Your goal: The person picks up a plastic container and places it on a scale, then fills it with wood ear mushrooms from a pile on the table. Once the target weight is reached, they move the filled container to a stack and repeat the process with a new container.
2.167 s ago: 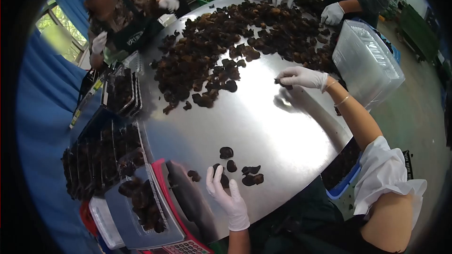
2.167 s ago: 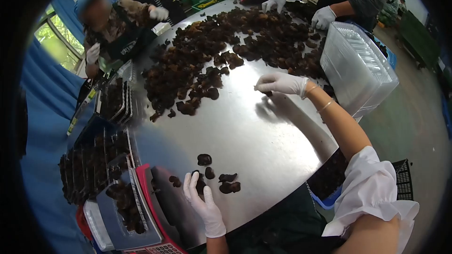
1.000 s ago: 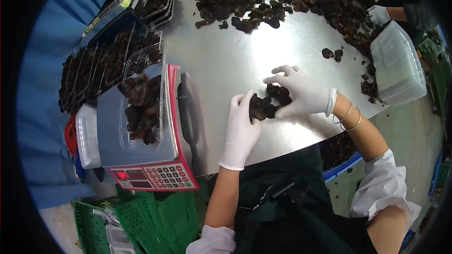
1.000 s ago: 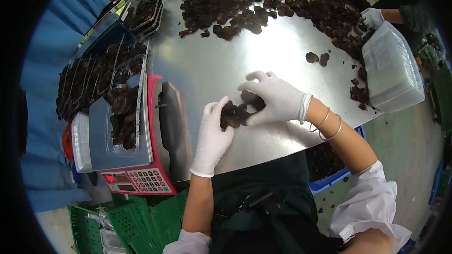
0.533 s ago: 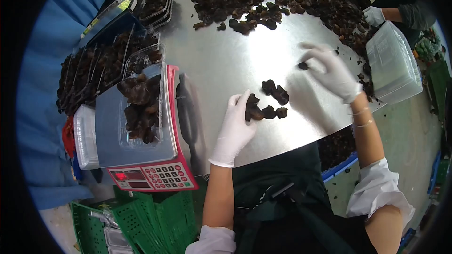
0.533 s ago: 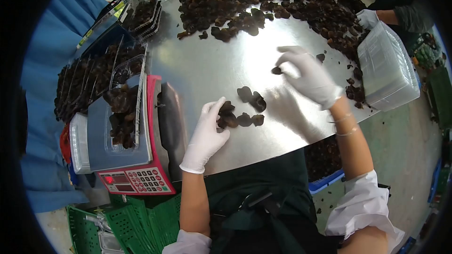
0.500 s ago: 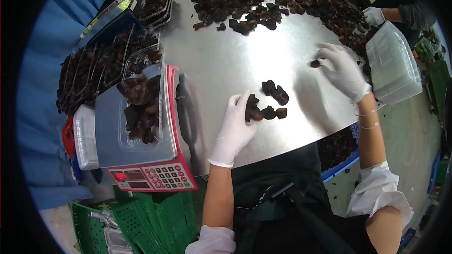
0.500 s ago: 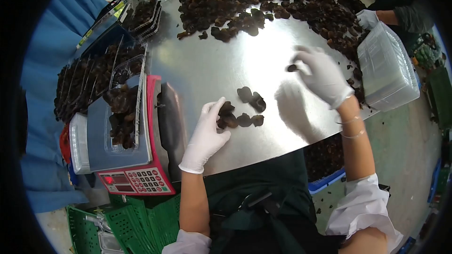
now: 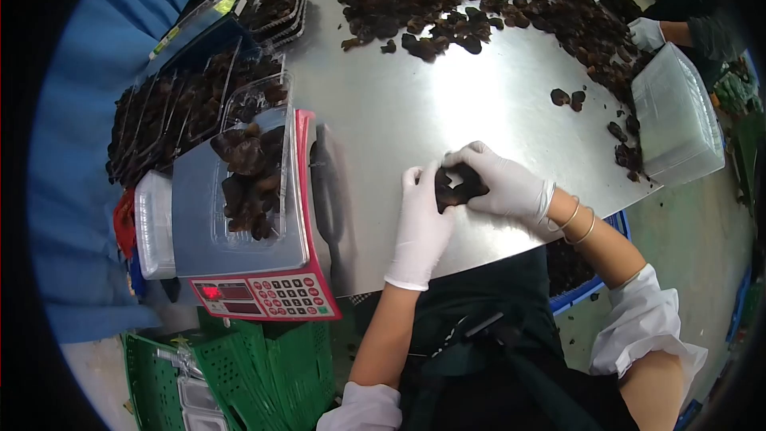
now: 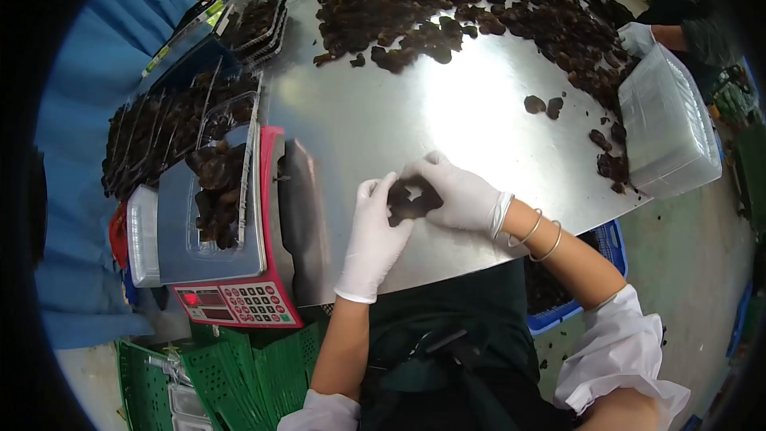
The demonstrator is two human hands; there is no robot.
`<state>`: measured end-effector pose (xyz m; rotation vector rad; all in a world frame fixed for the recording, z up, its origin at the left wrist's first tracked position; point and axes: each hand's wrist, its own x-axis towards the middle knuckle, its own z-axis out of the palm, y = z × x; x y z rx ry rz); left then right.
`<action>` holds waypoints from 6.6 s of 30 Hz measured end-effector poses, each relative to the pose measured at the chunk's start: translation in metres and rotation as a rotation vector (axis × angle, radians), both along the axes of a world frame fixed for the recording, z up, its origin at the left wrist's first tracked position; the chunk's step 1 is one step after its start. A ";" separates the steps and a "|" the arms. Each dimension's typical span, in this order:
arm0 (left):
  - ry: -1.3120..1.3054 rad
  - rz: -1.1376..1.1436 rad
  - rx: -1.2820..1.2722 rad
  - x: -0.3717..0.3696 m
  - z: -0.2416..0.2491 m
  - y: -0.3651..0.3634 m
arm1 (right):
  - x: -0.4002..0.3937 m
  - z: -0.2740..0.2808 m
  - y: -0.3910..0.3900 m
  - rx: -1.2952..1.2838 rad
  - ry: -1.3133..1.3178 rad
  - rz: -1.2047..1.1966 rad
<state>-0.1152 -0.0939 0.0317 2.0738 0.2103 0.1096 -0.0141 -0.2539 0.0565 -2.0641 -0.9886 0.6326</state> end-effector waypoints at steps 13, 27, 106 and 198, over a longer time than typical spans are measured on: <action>-0.221 0.331 -0.017 -0.031 0.085 0.035 | -0.007 0.052 0.073 0.455 0.312 0.048; -0.175 0.575 0.348 -0.088 0.129 0.153 | 0.033 0.088 0.191 0.588 -0.011 0.278; -0.139 0.294 -0.314 0.110 -0.008 0.013 | 0.354 0.000 0.199 -0.307 -0.690 -0.094; -0.182 0.266 0.022 0.036 -0.011 0.040 | -0.024 -0.007 -0.041 -0.067 -0.552 -0.090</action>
